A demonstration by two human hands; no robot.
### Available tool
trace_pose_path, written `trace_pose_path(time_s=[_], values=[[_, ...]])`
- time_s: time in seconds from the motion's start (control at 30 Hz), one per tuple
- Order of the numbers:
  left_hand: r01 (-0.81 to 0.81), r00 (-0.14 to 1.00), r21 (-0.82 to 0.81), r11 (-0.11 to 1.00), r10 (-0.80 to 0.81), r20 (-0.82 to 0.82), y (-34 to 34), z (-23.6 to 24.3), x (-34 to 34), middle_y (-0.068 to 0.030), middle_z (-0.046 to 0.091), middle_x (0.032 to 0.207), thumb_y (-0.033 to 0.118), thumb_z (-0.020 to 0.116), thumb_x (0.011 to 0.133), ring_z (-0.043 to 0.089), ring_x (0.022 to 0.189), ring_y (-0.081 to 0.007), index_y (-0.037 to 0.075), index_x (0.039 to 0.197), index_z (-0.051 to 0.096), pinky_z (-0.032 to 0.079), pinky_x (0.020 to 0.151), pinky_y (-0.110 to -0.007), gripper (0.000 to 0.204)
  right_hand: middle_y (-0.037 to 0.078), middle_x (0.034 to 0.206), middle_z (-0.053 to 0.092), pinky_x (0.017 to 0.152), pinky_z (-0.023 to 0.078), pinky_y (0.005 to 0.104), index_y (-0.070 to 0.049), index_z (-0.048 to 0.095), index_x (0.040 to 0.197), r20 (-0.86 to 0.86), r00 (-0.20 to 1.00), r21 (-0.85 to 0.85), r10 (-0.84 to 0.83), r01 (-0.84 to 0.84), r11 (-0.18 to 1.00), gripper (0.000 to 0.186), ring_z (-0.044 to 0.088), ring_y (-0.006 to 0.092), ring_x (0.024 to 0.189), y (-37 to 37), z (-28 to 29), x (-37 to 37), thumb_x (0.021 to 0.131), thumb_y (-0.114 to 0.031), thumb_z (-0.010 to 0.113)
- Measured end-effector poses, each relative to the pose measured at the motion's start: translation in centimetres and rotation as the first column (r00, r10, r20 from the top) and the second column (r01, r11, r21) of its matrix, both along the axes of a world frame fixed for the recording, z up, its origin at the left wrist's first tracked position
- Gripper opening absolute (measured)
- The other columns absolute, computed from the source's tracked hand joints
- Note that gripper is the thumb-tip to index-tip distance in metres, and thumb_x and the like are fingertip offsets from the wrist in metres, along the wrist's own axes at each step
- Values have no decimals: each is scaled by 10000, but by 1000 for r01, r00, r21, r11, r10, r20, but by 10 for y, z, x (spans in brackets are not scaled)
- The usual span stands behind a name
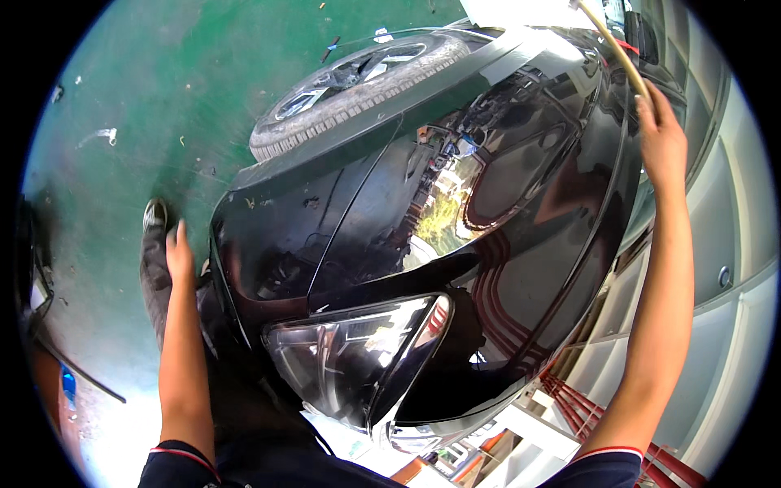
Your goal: The person uses a hammer and a white block to tap and adjust the front bumper of a black car. They repeatedly tap along the bumper edge and then move to the engine bay to tap internal metal components with the hammer.
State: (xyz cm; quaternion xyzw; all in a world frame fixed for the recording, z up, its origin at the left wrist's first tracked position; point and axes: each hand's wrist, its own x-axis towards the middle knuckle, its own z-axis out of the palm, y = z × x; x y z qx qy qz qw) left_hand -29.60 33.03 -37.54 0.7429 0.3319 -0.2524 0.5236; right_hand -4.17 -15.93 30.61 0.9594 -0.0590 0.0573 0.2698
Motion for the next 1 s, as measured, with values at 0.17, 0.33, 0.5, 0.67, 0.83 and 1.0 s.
trace_pose_path(time_s=[0.17,0.33,0.5,0.67,0.83,1.0], values=[[520,761,-184,834,-550,-345,38,-133,-222,-287,664,1295,706,529,946,634,1220,-378,-100,1332,609,457,1039,-439,897,151,1194,719,988,486,339,-150,607,1438,-232,969,-9,-82,82,997,430,672,214,1078,62,-20,20,1022,-261,616],[-282,720,-426,859,-104,-687,18,-121,-254,-73,694,1099,817,556,869,606,958,-239,100,1182,724,442,829,-373,800,115,1215,728,1017,471,322,-137,632,1419,-350,926,-59,-141,129,990,404,661,188,1103,114,-24,26,1024,-219,606],[-246,639,-453,857,-208,-740,12,-97,-229,-86,662,1294,859,530,856,577,1213,-268,100,1313,664,434,1024,-419,896,100,1179,738,980,500,329,-158,654,1407,-276,961,-53,-14,-1,999,386,673,197,1032,153,-23,13,1029,-189,587],[-554,704,-596,581,-56,-708,-14,-117,-246,-143,569,1483,834,438,923,522,1361,-301,40,1513,502,376,1163,-382,991,113,1161,742,988,504,347,-150,643,1414,-405,909,-192,-99,21,981,393,681,209,1035,177,-30,3,1025,-170,587],[-582,747,-667,464,-18,-664,-19,-115,-252,-131,566,1494,802,423,950,536,1361,-303,43,1541,451,398,1153,-382,963,129,1201,739,1013,500,352,-123,646,1397,-412,910,-165,-48,-22,986,382,694,237,1104,182,-39,4,1022,-153,582],[-664,665,-603,442,-18,-746,-18,-98,-240,-118,597,1462,798,416,954,575,1316,-318,58,1527,472,452,1113,-423,938,133,1189,737,1017,501,360,-124,630,1415,-251,967,-85,37,-60,995,410,694,233,1106,182,-46,6,1008,-137,581]])
